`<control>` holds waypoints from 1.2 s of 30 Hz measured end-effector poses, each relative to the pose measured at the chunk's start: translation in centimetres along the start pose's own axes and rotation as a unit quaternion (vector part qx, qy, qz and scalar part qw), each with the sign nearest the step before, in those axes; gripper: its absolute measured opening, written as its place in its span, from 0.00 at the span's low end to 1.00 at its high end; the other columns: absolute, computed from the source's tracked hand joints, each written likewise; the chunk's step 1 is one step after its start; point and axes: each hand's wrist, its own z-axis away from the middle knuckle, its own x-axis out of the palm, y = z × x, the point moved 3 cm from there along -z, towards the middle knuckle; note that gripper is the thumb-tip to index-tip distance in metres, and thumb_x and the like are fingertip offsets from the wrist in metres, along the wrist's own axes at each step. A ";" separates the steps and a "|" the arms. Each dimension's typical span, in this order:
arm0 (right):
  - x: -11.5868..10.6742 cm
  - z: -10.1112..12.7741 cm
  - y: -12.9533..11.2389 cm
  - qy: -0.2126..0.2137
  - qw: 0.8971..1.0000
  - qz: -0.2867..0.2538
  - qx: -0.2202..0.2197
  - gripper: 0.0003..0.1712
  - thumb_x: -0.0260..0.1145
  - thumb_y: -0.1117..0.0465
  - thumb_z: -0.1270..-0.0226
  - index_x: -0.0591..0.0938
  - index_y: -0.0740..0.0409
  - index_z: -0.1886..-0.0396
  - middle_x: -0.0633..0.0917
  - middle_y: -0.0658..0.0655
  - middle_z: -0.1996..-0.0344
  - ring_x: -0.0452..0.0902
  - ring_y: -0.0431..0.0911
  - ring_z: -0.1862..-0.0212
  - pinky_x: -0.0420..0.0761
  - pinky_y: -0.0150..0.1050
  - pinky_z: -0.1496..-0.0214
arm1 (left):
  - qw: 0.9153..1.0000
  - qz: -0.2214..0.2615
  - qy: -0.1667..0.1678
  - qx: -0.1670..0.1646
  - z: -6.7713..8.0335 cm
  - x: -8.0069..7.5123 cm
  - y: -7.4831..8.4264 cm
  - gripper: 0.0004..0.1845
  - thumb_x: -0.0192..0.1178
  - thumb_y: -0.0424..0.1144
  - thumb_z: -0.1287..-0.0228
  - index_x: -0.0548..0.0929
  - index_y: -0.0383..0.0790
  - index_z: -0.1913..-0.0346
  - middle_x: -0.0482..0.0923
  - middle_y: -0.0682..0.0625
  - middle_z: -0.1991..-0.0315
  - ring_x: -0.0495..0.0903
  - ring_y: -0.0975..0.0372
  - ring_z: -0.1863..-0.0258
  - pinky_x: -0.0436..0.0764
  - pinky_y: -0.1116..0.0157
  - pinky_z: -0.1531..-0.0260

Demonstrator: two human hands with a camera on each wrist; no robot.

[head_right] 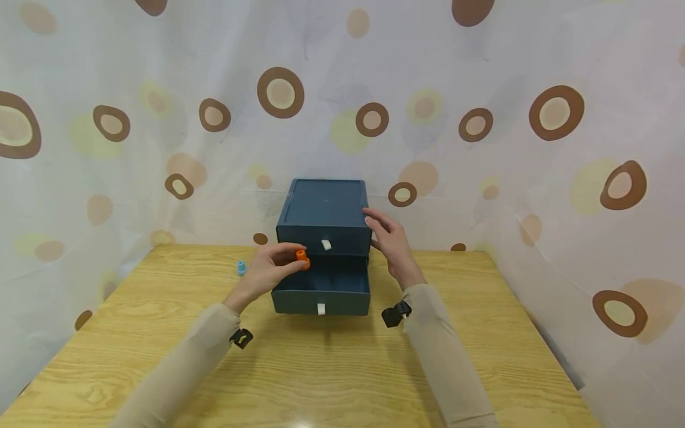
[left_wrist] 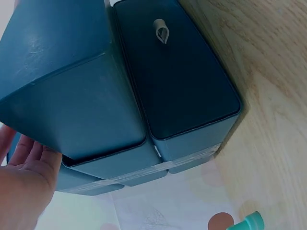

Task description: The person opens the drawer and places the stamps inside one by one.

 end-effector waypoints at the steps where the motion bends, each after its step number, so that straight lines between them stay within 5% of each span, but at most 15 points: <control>1: 0.0 0.0 0.0 0.000 1.000 -0.001 0.001 0.28 0.54 0.48 0.23 0.69 0.50 0.28 0.59 0.52 0.23 0.53 0.53 0.23 0.59 0.58 0.25 | 1.000 -0.006 -0.002 -0.002 -0.1 0.1 0.0 0.16 0.68 0.37 0.38 0.84 0.41 0.46 0.86 0.45 0.54 0.86 0.58 0.59 0.85 0.65 0.57; 7: 0.0 0.0 0.0 0.000 1.000 -0.001 -0.001 0.28 0.53 0.48 0.23 0.69 0.50 0.28 0.58 0.52 0.23 0.53 0.53 0.23 0.58 0.58 0.25 | 0.998 -0.056 -0.034 -0.010 -0.9 0.6 0.3 0.16 0.69 0.39 0.39 0.85 0.41 0.48 0.87 0.49 0.57 0.86 0.61 0.60 0.85 0.64 0.57; 15: 0.0 -0.1 0.1 0.005 1.000 -0.001 -0.004 0.28 0.54 0.46 0.24 0.70 0.48 0.29 0.60 0.52 0.24 0.53 0.53 0.23 0.59 0.59 0.26 | 0.985 -0.154 -0.077 -0.015 -1.7 1.4 0.3 0.16 0.68 0.40 0.38 0.85 0.41 0.49 0.87 0.50 0.57 0.86 0.62 0.59 0.84 0.63 0.54; 30: -0.1 -0.1 0.0 0.005 1.000 0.006 -0.007 0.28 0.55 0.45 0.25 0.71 0.47 0.29 0.59 0.52 0.24 0.54 0.53 0.23 0.61 0.58 0.26 | 0.959 -0.250 -0.131 0.000 -2.2 2.0 0.8 0.16 0.68 0.39 0.38 0.85 0.38 0.49 0.87 0.48 0.57 0.85 0.60 0.58 0.84 0.61 0.52; 36: -0.1 0.0 0.1 0.008 1.000 0.007 -0.003 0.27 0.54 0.46 0.24 0.72 0.46 0.30 0.60 0.51 0.24 0.55 0.53 0.24 0.61 0.58 0.26 | 0.956 -0.254 -0.143 -0.013 -2.3 2.2 0.4 0.18 0.68 0.40 0.37 0.84 0.37 0.47 0.86 0.48 0.54 0.85 0.60 0.56 0.83 0.61 0.50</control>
